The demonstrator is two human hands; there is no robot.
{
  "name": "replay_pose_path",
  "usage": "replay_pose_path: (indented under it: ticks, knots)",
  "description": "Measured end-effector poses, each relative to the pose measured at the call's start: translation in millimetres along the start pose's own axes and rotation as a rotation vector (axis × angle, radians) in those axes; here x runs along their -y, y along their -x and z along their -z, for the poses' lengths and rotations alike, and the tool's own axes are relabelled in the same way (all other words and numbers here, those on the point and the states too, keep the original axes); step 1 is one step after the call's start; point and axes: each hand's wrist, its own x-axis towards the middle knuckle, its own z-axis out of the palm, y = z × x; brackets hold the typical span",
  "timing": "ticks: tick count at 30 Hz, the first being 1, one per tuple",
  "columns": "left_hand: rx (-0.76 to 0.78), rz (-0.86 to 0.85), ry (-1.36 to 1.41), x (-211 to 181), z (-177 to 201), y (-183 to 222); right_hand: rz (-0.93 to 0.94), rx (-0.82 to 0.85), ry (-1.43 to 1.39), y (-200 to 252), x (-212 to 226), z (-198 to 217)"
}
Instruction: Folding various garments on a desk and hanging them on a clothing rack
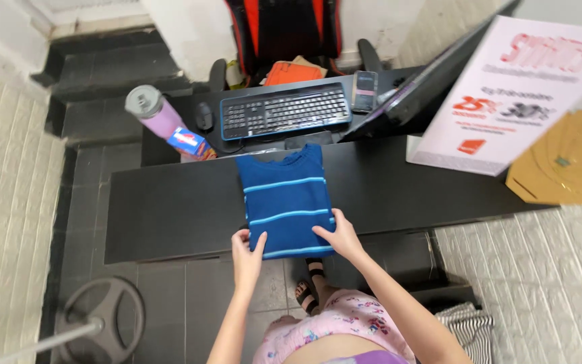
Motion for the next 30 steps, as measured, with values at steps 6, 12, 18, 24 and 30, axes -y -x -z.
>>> replay_pose_path:
  ticks: [6, 12, 18, 24, 30]
  knots:
    - [0.334, 0.595, 0.186, -40.9, 7.8, 36.9, -0.122, 0.146, -0.354, 54.9, -16.4, 29.7]
    - [0.501, 0.572, 0.120, -22.6, -26.2, 75.9, -0.343, 0.147, -0.532, 133.3, -51.6, 55.8]
    - [0.597, 0.223, -0.232, 78.9, -82.3, 114.8, -0.530, -0.072, -0.718, 193.7, -131.1, 59.8]
    - [0.728, 0.147, -0.569, 126.1, -143.2, 135.5, -0.570, -0.202, -0.765, 261.1, -200.8, 80.1]
    - [0.864, 0.048, -0.594, 126.0, -204.4, 205.8, -0.663, -0.399, -0.959, 378.4, -236.3, 96.8]
